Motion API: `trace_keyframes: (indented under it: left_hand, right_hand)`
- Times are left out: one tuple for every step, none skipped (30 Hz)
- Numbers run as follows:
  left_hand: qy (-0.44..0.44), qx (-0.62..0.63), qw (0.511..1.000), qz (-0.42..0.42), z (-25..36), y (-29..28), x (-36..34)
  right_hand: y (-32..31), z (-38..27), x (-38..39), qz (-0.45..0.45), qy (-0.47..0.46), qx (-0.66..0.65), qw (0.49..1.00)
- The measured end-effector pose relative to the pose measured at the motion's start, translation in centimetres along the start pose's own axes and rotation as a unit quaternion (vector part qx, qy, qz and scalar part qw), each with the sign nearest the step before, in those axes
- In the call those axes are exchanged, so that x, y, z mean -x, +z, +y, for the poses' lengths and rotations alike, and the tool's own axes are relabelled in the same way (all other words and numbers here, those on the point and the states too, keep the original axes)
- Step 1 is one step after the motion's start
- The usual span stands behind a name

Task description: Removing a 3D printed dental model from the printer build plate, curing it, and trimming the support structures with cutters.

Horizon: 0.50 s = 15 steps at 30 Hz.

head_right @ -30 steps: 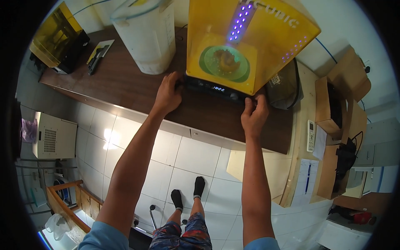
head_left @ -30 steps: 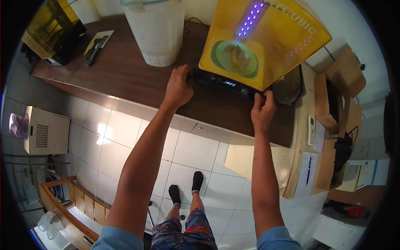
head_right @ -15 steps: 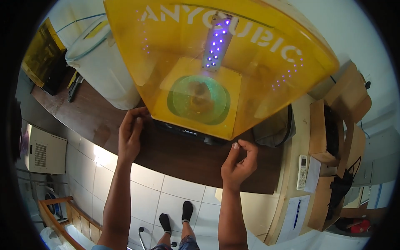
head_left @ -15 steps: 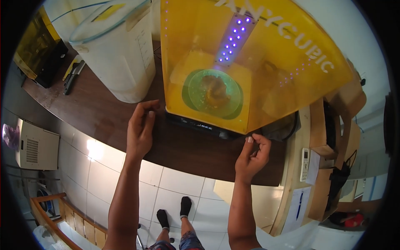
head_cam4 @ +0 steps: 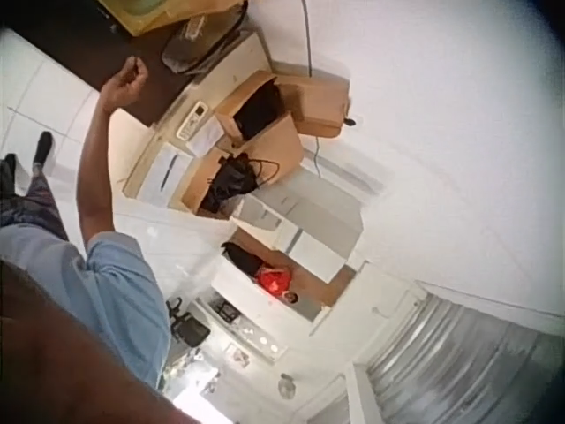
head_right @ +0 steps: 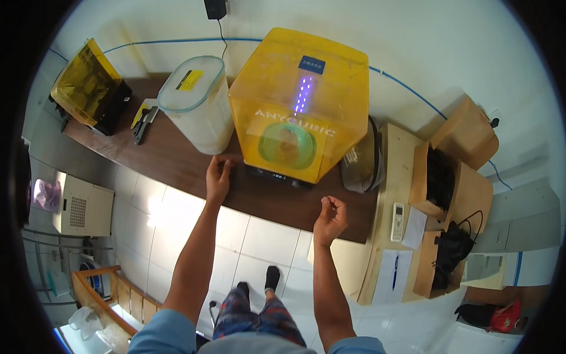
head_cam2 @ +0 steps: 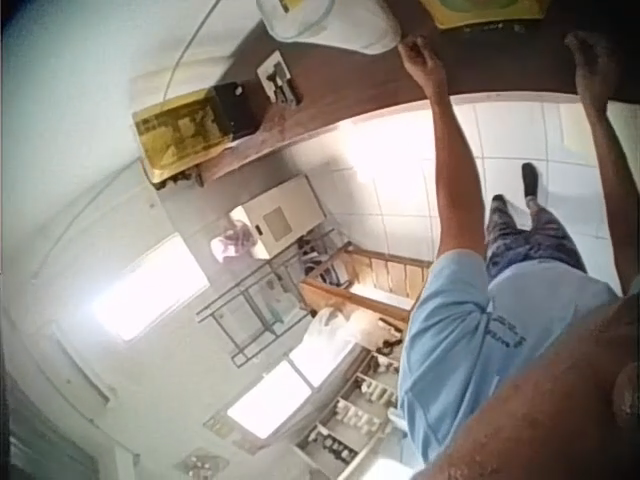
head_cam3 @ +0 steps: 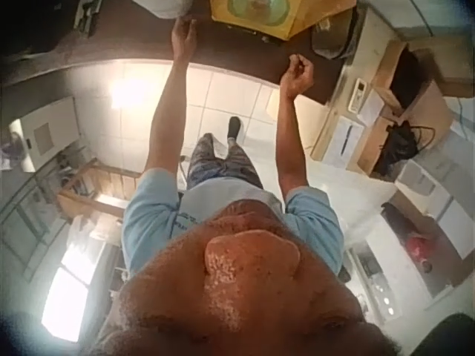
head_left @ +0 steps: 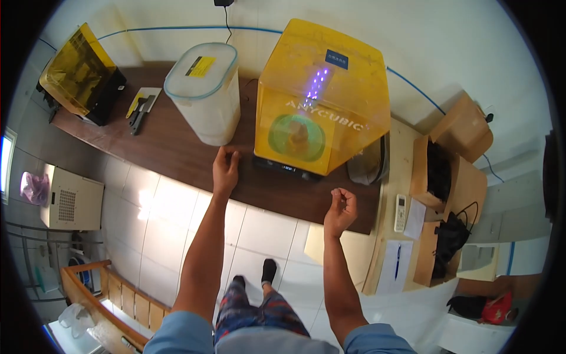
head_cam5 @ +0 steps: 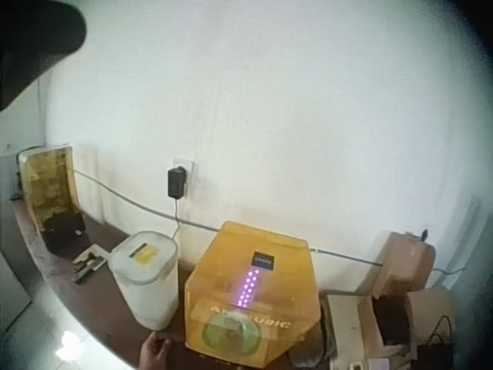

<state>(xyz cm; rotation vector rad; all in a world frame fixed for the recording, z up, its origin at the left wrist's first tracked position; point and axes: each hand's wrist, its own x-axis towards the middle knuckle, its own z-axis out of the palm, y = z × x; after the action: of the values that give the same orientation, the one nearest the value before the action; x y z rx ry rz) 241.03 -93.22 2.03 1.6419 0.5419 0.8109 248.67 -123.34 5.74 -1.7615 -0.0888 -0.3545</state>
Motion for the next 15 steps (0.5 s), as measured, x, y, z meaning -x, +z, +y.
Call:
trace_keyframes:
  left_hand:
    - [-0.005, -0.027, 1.0, 0.005, 0.5, 0.4, -0.4]
    - [-0.01, -0.031, 0.999, 0.003, 0.9, 0.3, -0.5]
    - [-0.022, -0.027, 0.999, 0.007, 1.5, 0.5, -0.8]
    - [-0.034, -0.023, 0.999, 0.011, 1.7, 0.6, -1.0]
    - [-0.038, -0.024, 0.999, 0.01, 1.4, 0.6, -1.1]
    - [-0.038, 0.013, 0.999, 0.004, 0.6, 0.4, -1.4]
    - [-0.04, 0.05, 0.998, -0.003, 0.3, 0.4, -1.6]
    - [-0.044, 0.049, 0.998, -0.004, 0.0, 0.4, -1.7]
    - [-0.057, 0.064, 0.996, -0.023, -0.1, 0.3, -1.3]
    - [-0.07, 0.079, 0.993, -0.042, -0.2, 0.3, -1.0]
    - [-0.077, 0.078, 0.993, -0.043, -0.2, 0.4, -0.7]
    - [-0.088, 0.084, 0.991, -0.062, -0.3, 0.5, -0.6]
    - [-0.099, 0.091, 0.988, -0.079, 0.1, 0.8, -0.2]
    - [-0.103, 0.093, 0.987, -0.081, 0.5, 0.8, 0.2]
    - [-0.027, 0.033, 0.995, -0.09, 2.0, 1.3, 0.3]
  right_hand:
    - [-0.9, -1.0, 0.4, -0.018, -0.003, -0.015, 1.0]
    - [-2.2, -1.5, 1.5, -0.019, 0.003, -0.012, 1.0]
    - [-4.1, -2.0, 2.9, -0.072, 0.001, 0.04, 0.997]
    - [-5.7, -2.2, 4.0, -0.125, -0.001, 0.091, 0.988]
    - [-7.0, -2.2, 4.8, -0.126, 0.002, 0.094, 0.988]
    - [-7.8, -2.1, 5.4, -0.158, 0.045, 0.098, 0.981]
    - [-8.5, -1.9, 5.7, -0.189, 0.09, 0.105, 0.972]
    - [-8.7, -1.5, 5.6, -0.19, 0.093, 0.107, 0.972]
    - [-8.8, -1.6, 5.6, -0.184, 0.118, 0.07, 0.973]
    - [-9.0, -1.9, 5.3, -0.177, 0.142, 0.034, 0.973]
    - [-9.0, -1.9, 4.1, -0.18, 0.172, 0.025, 0.968]
    - [-8.8, -1.7, 3.1, -0.172, 0.183, 0.009, 0.968]
    - [-8.3, -2.1, 1.6, -0.164, 0.218, -0.028, 0.962]
    - [-7.5, -2.5, 0.0, -0.156, 0.252, -0.064, 0.953]
    - [-6.8, -2.4, -1.9, -0.148, 0.253, -0.06, 0.954]
